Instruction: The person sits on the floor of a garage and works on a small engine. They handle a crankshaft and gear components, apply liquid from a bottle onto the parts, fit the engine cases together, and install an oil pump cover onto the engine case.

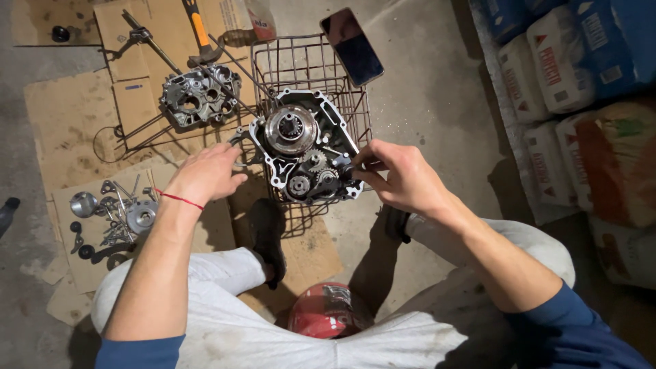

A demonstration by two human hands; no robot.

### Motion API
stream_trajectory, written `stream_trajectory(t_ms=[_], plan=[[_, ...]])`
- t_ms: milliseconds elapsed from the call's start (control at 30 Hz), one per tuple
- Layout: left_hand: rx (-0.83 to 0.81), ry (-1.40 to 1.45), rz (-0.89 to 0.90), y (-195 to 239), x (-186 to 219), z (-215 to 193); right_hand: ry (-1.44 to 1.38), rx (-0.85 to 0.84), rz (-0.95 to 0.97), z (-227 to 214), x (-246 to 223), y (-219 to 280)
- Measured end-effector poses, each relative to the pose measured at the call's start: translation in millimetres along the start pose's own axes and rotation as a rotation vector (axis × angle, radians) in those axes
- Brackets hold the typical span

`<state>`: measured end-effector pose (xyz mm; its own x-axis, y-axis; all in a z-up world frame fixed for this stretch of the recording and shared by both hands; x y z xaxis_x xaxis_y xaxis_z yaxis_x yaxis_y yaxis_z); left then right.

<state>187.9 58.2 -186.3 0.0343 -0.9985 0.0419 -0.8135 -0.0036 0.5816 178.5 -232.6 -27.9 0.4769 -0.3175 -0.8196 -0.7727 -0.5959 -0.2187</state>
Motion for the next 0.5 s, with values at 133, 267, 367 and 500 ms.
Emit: stream_trajectory(t_ms=[133, 267, 367, 500], plan=[[0.011, -0.005, 0.012, 0.4, 0.6, 0.3, -0.010, -0.062, 0.069, 0.5, 2.7, -1.6], [0.010, -0.009, 0.016, 0.5, 1.1, 0.0, 0.058, -0.103, 0.018, -2.5, -2.5, -2.4], [0.015, -0.008, 0.015, 2.1, 2.2, -2.0, 0.034, -0.109, 0.047, -2.5, -0.8, -1.0], [-0.016, 0.010, -0.002, -0.8, -5.1, -4.0, 0.068, -0.097, 0.021, -6.2, -5.1, -0.3]])
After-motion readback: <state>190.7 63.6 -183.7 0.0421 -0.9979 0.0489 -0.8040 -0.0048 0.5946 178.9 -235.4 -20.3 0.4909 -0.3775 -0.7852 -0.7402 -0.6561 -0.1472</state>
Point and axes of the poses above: each hand's wrist, its own y-axis away from the middle knuckle, its own z-axis out of the palm, x = y × z, the point moved 10 cm from there along -y, towards the middle knuckle, and after that the axes turned 10 degrees about -z, right-handed, at the moved point
